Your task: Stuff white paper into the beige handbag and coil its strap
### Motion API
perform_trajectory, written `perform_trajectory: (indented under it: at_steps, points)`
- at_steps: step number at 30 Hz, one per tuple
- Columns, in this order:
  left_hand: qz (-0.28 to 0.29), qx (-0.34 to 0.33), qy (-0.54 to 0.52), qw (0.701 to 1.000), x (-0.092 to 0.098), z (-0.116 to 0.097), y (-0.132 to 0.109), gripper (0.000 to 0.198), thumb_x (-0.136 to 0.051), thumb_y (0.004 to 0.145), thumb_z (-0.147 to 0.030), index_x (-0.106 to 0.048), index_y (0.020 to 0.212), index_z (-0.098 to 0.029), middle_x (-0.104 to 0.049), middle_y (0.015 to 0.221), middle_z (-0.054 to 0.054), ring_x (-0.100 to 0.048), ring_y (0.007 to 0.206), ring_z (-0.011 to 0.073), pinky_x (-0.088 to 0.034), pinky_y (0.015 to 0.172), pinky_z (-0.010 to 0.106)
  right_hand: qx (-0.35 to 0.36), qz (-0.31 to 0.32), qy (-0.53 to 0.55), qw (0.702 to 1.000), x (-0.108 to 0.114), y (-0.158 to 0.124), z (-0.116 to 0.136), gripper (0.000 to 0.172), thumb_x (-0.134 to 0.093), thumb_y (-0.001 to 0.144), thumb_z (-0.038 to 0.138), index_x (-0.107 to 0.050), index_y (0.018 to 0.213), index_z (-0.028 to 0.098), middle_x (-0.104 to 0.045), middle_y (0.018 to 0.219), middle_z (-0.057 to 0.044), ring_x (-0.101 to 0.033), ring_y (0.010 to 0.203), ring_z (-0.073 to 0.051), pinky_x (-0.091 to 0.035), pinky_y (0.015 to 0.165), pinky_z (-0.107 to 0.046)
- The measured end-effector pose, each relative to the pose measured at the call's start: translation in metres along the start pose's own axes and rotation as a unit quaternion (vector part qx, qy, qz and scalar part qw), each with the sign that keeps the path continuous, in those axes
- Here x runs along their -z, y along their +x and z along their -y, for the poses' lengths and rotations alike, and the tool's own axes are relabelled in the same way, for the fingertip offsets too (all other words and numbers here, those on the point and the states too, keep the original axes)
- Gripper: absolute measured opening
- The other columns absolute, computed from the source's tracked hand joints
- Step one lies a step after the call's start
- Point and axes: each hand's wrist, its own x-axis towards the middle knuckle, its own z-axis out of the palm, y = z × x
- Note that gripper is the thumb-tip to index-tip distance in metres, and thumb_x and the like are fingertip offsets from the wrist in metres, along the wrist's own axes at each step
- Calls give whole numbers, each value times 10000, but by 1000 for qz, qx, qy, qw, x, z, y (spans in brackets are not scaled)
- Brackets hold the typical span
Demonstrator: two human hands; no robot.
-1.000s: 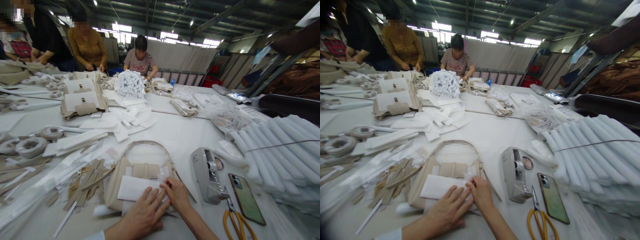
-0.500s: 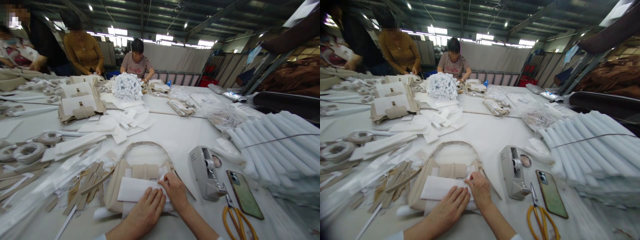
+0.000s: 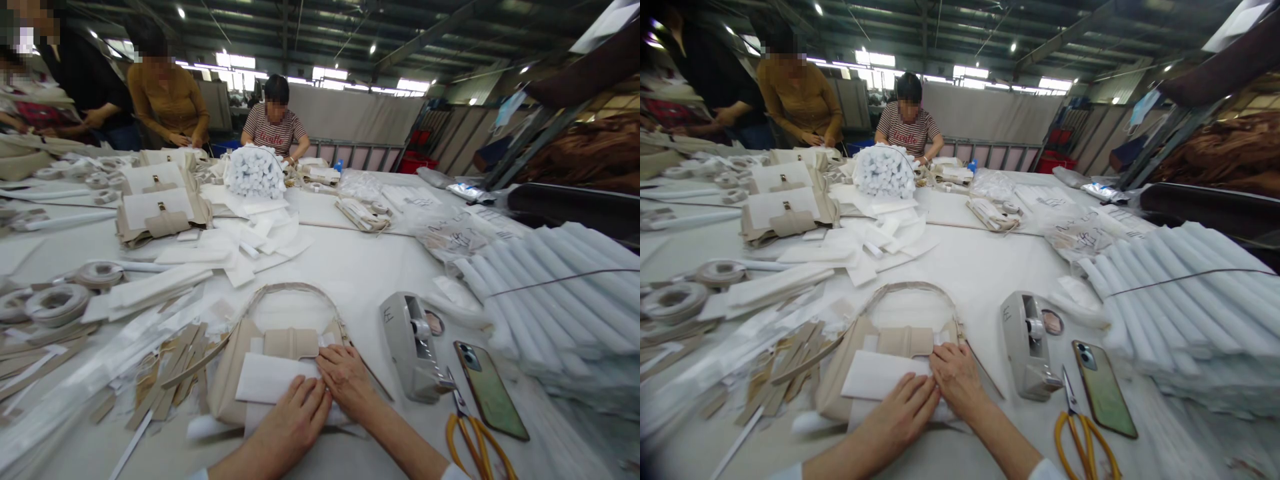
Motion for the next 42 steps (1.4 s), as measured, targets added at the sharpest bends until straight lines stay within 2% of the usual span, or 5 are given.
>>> perform_trajectory:
  at_steps: [9, 16, 26, 35, 42]
  points:
    - [103, -3, -73, 992, 30, 10, 29, 478, -644, 811, -494, -574, 1119, -134, -600, 1082, 101, -536, 1025, 279, -427, 934, 433, -27, 23, -54, 998, -2, 2, 1, 169, -469, 937, 189, -597, 1041, 225, -575, 1255, -62, -507, 1068, -241, -345, 843, -395]
    - [28, 9, -15, 999, 4, 8, 4, 591, -515, 864, -583, -443, 1299, -189, -384, 1424, 207, -375, 1309, 366, -275, 1051, 541, -56, 24, -15, 998, -1, 1, 2, 264, -449, 923, 172, -583, 1145, 224, -560, 1278, -68, -489, 1102, -238, -342, 884, -405]
    - [32, 44, 1, 999, -6, 4, 4, 620, -509, 905, -489, -374, 1379, -112, -456, 1407, 170, -436, 1282, 311, -307, 1068, 457, -112, -8, 125, 986, 2, 6, 1, 341, -376, 894, 163, -590, 1153, 215, -585, 1262, -84, -504, 1158, -236, -368, 966, -432]
    - [56, 29, 15, 998, -17, 4, 2, 557, -519, 907, -435, -428, 1356, -117, -469, 1401, 171, -463, 1263, 313, -357, 1053, 483, -439, -280, 199, 830, 78, -80, -74, 524, -464, 812, 555, -655, 1106, 165, -697, 1025, -116, -644, 830, -267, -499, 694, -354]
    - [35, -8, 34, 999, -36, 9, -6, 578, -566, 849, -315, -408, 1369, -121, -464, 1399, 191, -466, 1259, 319, -386, 1026, 499, -519, -193, 220, 803, 91, -132, -111, 462, -490, 702, 608, -696, 658, 196, -692, 653, -66, -653, 728, -275, -478, 655, -333]
